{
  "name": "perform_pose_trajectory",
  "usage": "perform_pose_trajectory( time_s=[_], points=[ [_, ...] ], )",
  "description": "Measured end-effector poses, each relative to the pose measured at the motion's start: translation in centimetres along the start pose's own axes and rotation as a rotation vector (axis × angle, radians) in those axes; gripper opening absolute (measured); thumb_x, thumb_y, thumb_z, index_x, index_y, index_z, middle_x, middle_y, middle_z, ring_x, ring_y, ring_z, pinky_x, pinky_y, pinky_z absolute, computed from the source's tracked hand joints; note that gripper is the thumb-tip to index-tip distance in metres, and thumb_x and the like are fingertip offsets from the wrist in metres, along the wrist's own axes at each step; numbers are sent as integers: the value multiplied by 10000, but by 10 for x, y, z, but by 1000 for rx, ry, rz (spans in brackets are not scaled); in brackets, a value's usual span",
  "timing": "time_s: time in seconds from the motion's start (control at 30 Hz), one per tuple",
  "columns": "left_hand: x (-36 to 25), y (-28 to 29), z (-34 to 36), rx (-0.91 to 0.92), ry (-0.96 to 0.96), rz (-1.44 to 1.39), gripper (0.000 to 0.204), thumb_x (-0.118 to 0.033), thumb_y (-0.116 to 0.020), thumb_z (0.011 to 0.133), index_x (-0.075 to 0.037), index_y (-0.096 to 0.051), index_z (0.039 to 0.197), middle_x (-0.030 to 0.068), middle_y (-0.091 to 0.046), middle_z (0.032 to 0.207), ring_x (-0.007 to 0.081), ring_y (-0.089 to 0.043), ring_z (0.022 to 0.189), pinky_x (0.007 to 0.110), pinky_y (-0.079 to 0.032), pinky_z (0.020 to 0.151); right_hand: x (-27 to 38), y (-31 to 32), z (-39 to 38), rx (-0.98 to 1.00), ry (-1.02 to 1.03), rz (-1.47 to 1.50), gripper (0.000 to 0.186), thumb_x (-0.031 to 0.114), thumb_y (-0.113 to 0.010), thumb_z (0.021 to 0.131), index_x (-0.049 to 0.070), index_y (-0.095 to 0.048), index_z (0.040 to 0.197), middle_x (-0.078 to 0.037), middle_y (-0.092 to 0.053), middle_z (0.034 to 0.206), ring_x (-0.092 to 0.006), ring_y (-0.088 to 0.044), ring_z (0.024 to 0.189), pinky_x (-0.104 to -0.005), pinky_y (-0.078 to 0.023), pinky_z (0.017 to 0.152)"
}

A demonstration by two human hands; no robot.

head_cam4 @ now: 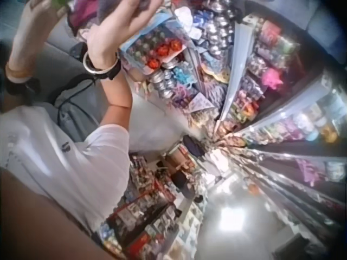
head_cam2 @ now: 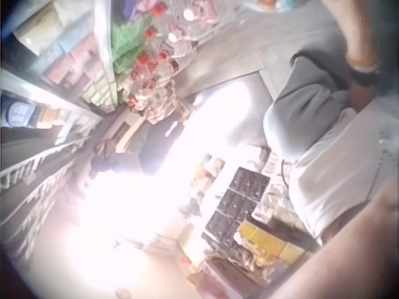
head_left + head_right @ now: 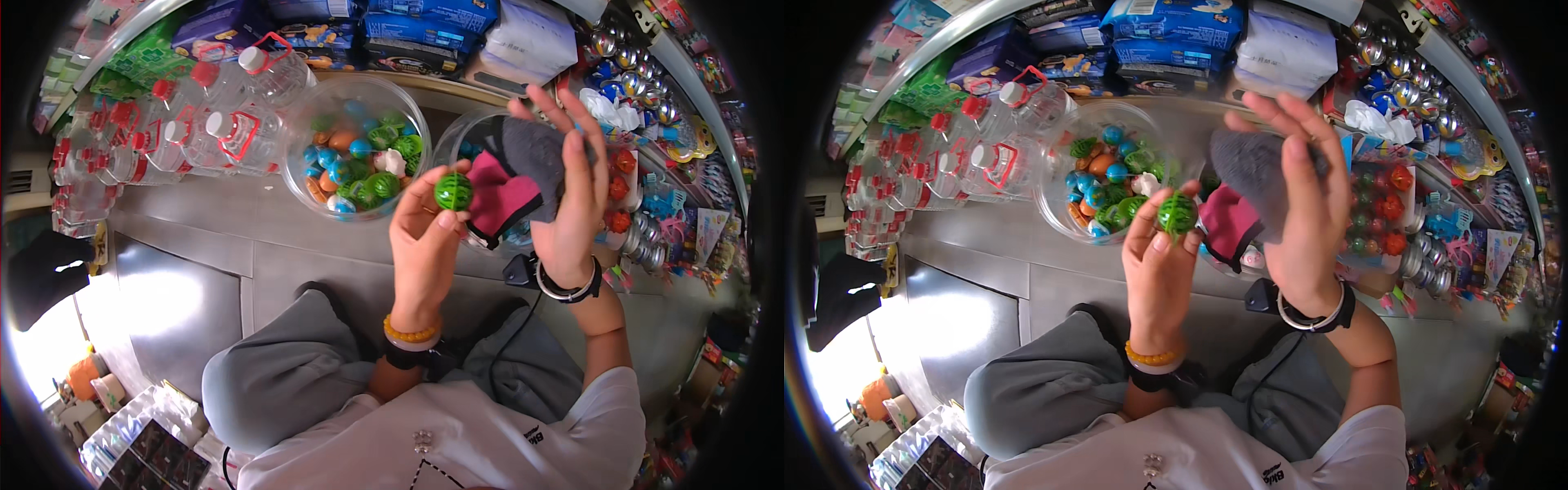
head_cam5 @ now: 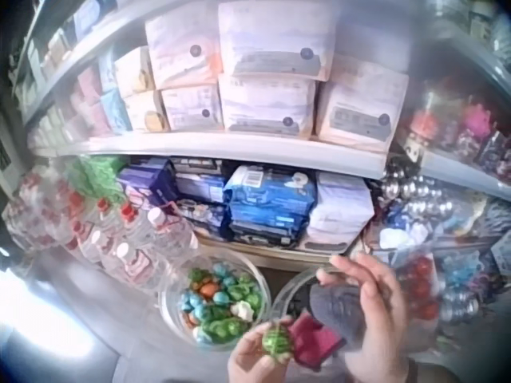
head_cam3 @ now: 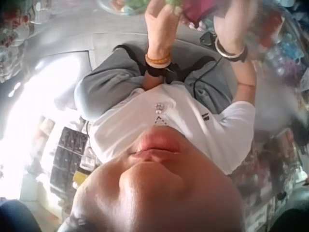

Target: Cleaning plastic toy eggs with a cloth and organizing them into jars.

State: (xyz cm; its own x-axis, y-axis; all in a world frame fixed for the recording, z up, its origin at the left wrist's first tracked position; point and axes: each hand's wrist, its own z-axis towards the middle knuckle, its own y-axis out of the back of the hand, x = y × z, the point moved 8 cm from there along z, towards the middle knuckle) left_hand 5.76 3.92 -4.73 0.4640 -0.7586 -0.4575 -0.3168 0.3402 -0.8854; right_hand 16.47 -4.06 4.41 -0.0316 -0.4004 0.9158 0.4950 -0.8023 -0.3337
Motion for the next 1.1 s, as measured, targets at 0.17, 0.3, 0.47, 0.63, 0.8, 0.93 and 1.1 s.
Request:
perform_pose_trajectory(
  time_s=[0.17,0.3,0.47,0.63,0.8,0.93,1.1],
  points=[
    [-14,6,-5,-101,-192,250,475,-68,-612,765,9,-424,1194,185,-457,1202,201,-518,992,308,-456,783,17,3,5,-11,92,-30,371,221,-347,934,-8,-349,1224,-215,-461,1190,-291,-474,1103,-378,-434,883],
    [-23,-6,-12,-108,-329,419,531,93,-615,694,39,-407,1180,177,-460,1183,211,-525,988,311,-511,755,16,-22,-2,164,183,-49,422,269,-326,938,-19,-309,1245,-247,-438,1202,-315,-463,1114,-384,-415,898],
    [-23,-15,-13,-97,-310,635,607,136,-620,652,19,-395,1204,149,-436,1215,206,-493,1051,284,-499,785,3,-48,-11,531,133,-291,656,491,-399,863,15,-269,1296,-234,-367,1288,-337,-351,1216,-420,-265,998],
    [-33,-15,-24,-146,-433,852,509,37,-659,664,25,-500,1147,133,-561,1100,175,-557,973,262,-433,819,-18,-69,-30,764,85,-620,608,252,-672,725,7,-421,1222,-184,-395,1288,-295,-393,1195,-374,-319,964],
    [-40,-27,-30,-22,-571,990,340,41,-694,637,87,-559,947,77,-591,899,138,-567,820,257,-456,730,-6,-68,-33,774,229,-648,373,146,-618,779,-34,-516,1090,-184,-567,1079,-279,-562,1006,-352,-436,854],
    [-31,-20,-29,-1,-451,968,386,90,-683,622,89,-550,985,103,-596,909,148,-563,864,265,-462,745,-11,-54,-24,584,45,-561,193,19,-439,865,-44,-536,1019,-150,-625,911,-218,-621,859,-304,-466,800],
    [-59,-40,-28,166,-784,889,598,149,-631,631,47,-429,1184,231,-548,1046,236,-555,940,341,-465,799,-9,-14,8,300,-127,-549,277,-24,-485,814,23,-556,1078,-61,-594,1072,-132,-564,942,-252,-422,823]
  ],
)
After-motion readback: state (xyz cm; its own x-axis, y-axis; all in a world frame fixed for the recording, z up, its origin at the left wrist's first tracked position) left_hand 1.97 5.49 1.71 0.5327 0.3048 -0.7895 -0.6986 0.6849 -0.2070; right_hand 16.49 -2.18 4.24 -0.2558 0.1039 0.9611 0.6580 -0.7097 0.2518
